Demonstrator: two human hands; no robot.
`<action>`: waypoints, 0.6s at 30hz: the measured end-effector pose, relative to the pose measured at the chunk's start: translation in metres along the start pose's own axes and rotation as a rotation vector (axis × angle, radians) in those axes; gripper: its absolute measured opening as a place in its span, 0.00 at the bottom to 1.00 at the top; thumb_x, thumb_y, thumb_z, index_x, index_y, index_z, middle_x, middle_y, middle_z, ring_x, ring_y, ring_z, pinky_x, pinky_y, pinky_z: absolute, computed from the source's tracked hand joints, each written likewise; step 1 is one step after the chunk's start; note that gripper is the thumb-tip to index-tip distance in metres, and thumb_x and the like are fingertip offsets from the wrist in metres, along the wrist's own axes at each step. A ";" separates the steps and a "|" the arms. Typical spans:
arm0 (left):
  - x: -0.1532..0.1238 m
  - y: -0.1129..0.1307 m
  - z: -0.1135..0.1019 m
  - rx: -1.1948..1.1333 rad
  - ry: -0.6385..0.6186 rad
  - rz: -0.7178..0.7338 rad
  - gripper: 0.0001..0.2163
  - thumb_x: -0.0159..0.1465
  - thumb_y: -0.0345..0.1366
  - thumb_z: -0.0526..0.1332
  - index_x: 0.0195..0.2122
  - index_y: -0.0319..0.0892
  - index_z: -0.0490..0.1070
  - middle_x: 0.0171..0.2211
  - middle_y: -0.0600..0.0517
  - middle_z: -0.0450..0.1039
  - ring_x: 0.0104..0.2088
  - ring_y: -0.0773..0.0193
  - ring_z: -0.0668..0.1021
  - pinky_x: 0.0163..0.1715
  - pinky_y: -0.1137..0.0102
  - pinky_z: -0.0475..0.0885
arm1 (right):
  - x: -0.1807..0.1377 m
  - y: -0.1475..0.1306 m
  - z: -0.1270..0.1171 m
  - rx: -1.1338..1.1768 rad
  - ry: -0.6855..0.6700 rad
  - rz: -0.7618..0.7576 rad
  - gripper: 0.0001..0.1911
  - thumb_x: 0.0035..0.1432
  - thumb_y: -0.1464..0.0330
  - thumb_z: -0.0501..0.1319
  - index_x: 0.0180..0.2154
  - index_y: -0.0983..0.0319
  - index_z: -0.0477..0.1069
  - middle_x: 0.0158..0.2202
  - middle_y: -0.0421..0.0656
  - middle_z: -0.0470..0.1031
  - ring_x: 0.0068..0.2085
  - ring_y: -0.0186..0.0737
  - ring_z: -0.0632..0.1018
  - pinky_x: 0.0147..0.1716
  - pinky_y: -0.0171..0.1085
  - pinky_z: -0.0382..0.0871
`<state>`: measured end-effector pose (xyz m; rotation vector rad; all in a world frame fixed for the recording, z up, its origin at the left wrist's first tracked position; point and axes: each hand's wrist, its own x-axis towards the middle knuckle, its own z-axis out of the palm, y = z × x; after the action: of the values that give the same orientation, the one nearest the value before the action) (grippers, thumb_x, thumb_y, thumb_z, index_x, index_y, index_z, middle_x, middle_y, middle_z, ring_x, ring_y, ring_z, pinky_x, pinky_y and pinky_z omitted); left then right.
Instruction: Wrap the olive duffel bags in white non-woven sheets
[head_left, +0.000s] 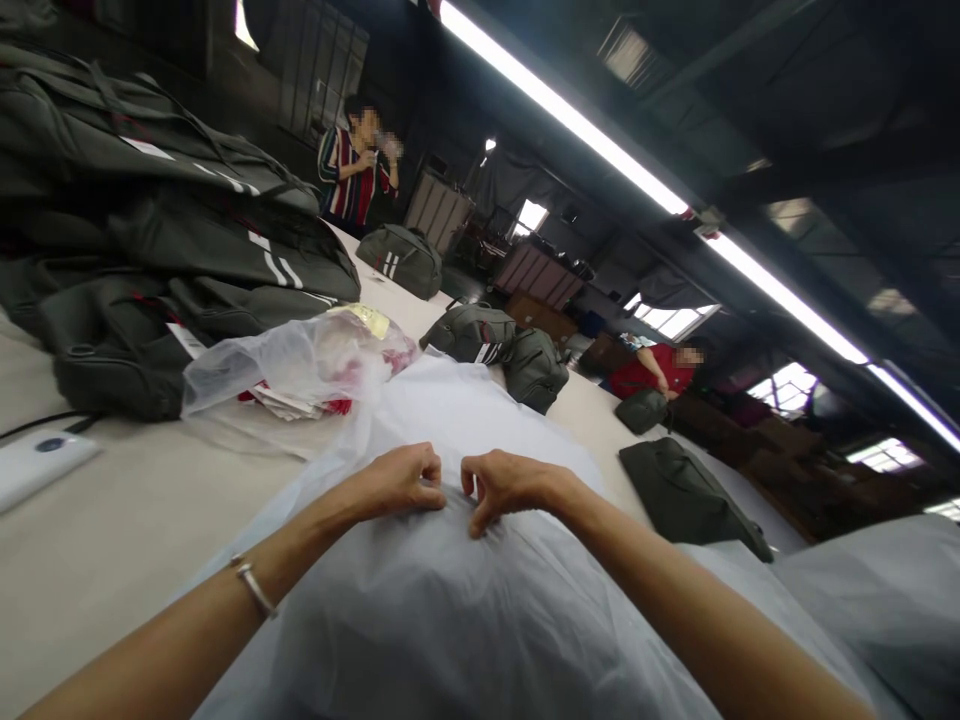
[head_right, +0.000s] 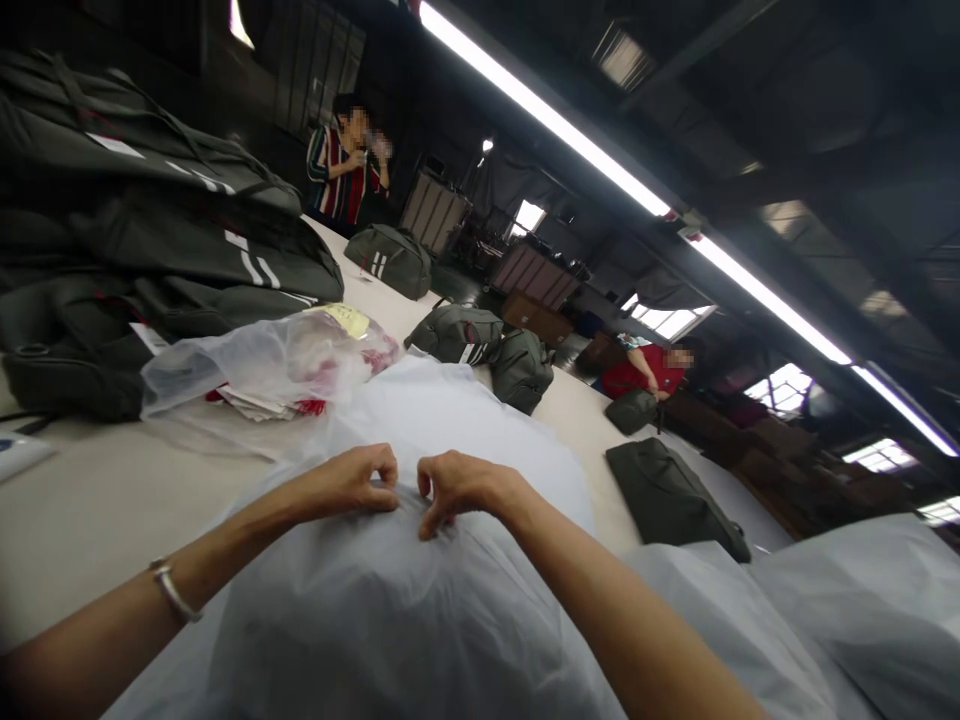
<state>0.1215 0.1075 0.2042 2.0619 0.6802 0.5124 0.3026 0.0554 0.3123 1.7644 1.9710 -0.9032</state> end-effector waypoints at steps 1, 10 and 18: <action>0.001 -0.001 0.000 -0.008 -0.003 -0.002 0.07 0.51 0.39 0.63 0.29 0.43 0.70 0.32 0.54 0.72 0.34 0.61 0.74 0.33 0.69 0.65 | 0.003 0.002 0.000 -0.049 0.025 -0.025 0.29 0.36 0.61 0.76 0.43 0.57 0.73 0.25 0.33 0.73 0.27 0.37 0.75 0.27 0.33 0.64; 0.001 -0.007 0.001 -0.142 0.018 0.022 0.05 0.53 0.37 0.61 0.30 0.44 0.70 0.33 0.55 0.74 0.37 0.60 0.75 0.38 0.69 0.68 | 0.005 0.081 0.026 0.389 0.309 -0.112 0.56 0.39 0.47 0.72 0.65 0.58 0.56 0.66 0.52 0.59 0.63 0.53 0.65 0.61 0.50 0.58; -0.003 -0.015 0.001 -0.003 0.116 0.039 0.14 0.55 0.48 0.60 0.38 0.46 0.71 0.40 0.51 0.77 0.44 0.53 0.77 0.48 0.60 0.72 | -0.017 0.074 0.062 0.645 0.441 0.002 0.46 0.42 0.52 0.73 0.61 0.57 0.64 0.63 0.48 0.66 0.62 0.52 0.67 0.62 0.51 0.59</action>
<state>0.1159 0.1123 0.1903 2.0580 0.7068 0.6593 0.3682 0.0035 0.2608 2.4971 2.0690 -1.3541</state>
